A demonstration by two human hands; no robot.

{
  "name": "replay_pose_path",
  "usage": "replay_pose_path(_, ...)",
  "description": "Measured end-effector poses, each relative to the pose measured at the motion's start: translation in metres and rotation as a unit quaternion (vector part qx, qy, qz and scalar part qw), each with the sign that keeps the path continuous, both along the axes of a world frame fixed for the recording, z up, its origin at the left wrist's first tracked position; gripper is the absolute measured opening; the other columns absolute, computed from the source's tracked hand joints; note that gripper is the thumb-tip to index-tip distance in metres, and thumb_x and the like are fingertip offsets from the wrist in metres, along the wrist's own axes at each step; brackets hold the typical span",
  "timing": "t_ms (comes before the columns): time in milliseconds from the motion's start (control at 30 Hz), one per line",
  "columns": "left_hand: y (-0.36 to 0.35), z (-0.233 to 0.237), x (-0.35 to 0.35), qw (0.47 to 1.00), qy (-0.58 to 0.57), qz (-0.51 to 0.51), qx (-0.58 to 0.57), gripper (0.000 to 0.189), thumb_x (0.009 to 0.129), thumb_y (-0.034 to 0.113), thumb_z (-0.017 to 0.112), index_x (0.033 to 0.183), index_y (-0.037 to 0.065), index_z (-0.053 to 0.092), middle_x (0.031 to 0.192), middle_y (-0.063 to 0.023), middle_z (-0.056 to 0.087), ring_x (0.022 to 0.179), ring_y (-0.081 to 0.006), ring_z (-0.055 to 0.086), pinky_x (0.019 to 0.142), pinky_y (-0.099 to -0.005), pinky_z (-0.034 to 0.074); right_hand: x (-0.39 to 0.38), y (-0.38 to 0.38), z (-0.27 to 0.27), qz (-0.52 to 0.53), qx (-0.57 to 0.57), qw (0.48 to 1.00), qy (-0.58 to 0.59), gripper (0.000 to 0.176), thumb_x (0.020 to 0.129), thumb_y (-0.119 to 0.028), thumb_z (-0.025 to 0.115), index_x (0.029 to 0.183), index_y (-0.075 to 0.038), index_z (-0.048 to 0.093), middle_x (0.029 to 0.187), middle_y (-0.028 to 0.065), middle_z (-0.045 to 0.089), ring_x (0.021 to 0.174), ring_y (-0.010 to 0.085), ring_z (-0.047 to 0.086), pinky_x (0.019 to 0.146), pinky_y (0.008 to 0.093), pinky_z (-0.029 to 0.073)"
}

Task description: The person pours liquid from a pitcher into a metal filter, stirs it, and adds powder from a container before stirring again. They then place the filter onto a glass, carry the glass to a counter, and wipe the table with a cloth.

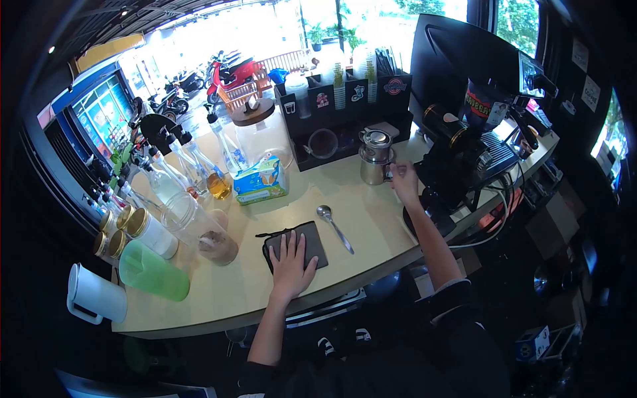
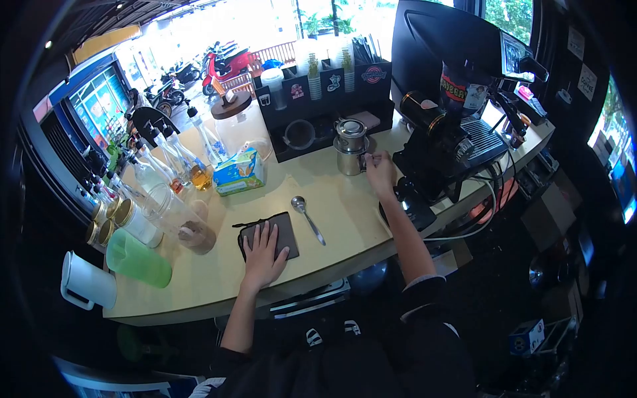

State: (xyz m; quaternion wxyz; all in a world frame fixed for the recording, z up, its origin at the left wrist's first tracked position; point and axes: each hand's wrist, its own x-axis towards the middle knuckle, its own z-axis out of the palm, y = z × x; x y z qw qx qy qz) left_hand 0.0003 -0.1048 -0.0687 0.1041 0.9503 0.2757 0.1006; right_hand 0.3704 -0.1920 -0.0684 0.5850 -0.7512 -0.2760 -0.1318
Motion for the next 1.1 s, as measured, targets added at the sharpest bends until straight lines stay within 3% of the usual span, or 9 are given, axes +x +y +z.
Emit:
replay_pose_path(33,0.000,-0.001,0.000,1.000,-0.009,0.002,0.008,0.069,0.093,0.044,0.044,0.148,0.005,0.028,0.155,-0.0180,0.021,0.145,-0.0356,0.014,0.114,-0.0596,0.003,0.003,0.003,-0.012,-0.091,0.011,0.981,-0.173,0.023,0.092,-0.021,0.063,0.093,0.000,0.055,0.077,0.0056,0.057,0.072,0.0150,0.059,0.067,0.0301,0.051)
replay_pose_path(100,0.001,-0.003,0.001,1.000,-0.012,0.007,0.014,0.069,0.093,0.044,0.044,0.147,0.005,0.029,0.155,-0.0177,0.022,0.145,-0.0354,0.014,0.114,-0.0592,0.003,-0.061,-0.012,0.019,0.025,0.022,0.999,-0.019,0.025,0.090,-0.021,0.061,0.095,0.003,0.058,0.091,0.0168,0.062,0.088,0.0300,0.061,0.082,0.0397,0.047)
replay_pose_path(233,-0.001,-0.002,0.001,1.000,-0.019,0.010,0.018,0.068,0.093,0.044,0.045,0.146,0.005,0.031,0.155,-0.0175,0.023,0.144,-0.0352,0.016,0.114,-0.0582,0.004,-0.150,-0.017,0.023,0.291,-0.241,0.925,0.037,0.023,0.087,-0.019,0.061,0.097,0.003,0.059,0.094,0.0186,0.062,0.084,0.0320,0.063,0.074,0.0413,0.050)
replay_pose_path(267,-0.001,-0.003,0.001,1.000,-0.018,0.012,0.017,0.068,0.093,0.044,0.045,0.146,0.005,0.031,0.155,-0.0175,0.023,0.144,-0.0352,0.016,0.114,-0.0582,0.004,-0.162,-0.014,0.018,0.293,-0.242,0.924,0.037,0.023,0.087,-0.019,0.061,0.097,0.003,0.059,0.094,0.0186,0.062,0.084,0.0320,0.063,0.074,0.0413,0.050)
replay_pose_path(333,-0.001,-0.004,0.001,0.999,-0.026,0.011,0.022,0.068,0.092,0.045,0.046,0.146,0.005,0.032,0.154,-0.0174,0.024,0.144,-0.0348,0.017,0.114,-0.0575,0.004,-0.177,-0.006,0.010,0.266,-0.312,0.892,-0.187,0.021,0.084,-0.015,0.060,0.095,0.003,0.059,0.093,0.0185,0.062,0.083,0.0338,0.064,0.071,0.0424,0.052)
replay_pose_path(567,0.000,-0.007,0.000,0.999,-0.034,0.014,0.026,0.068,0.092,0.045,0.046,0.146,0.007,0.033,0.154,-0.0172,0.025,0.144,-0.0344,0.018,0.115,-0.0570,0.004,-0.159,-0.006,0.012,0.224,-0.348,0.884,-0.219,0.017,0.084,-0.009,0.053,0.095,0.003,0.057,0.092,0.0189,0.061,0.084,0.0356,0.064,0.073,0.0432,0.054)
replay_pose_path(733,-0.002,-0.004,0.000,0.999,-0.032,0.019,0.024,0.068,0.092,0.046,0.045,0.146,0.007,0.032,0.154,-0.0170,0.025,0.144,-0.0343,0.018,0.115,-0.0568,0.004,-0.091,-0.021,0.018,0.076,-0.444,0.839,-0.306,0.015,0.085,-0.003,0.051,0.097,0.005,0.055,0.093,0.0184,0.061,0.076,0.0319,0.069,0.062,0.0395,0.057)
replay_pose_path(833,-0.001,-0.006,0.000,0.999,-0.029,0.019,0.029,0.068,0.092,0.046,0.045,0.147,0.007,0.032,0.154,-0.0170,0.025,0.144,-0.0341,0.018,0.115,-0.0569,0.004,-0.066,-0.029,0.008,0.067,-0.479,0.806,-0.340,0.014,0.084,-0.003,0.052,0.095,0.005,0.056,0.094,0.0176,0.061,0.072,0.0292,0.070,0.057,0.0366,0.058)
replay_pose_path(1100,-0.002,-0.007,-0.002,0.997,-0.069,0.020,0.034,0.066,0.091,0.045,0.049,0.144,0.006,0.037,0.151,-0.0173,0.032,0.142,-0.0338,0.023,0.115,-0.0556,0.007,-0.087,-0.012,0.016,0.084,-0.435,0.830,-0.339,0.017,0.082,-0.006,0.055,0.097,0.003,0.057,0.095,0.0164,0.059,0.079,0.0301,0.068,0.064,0.0381,0.057)
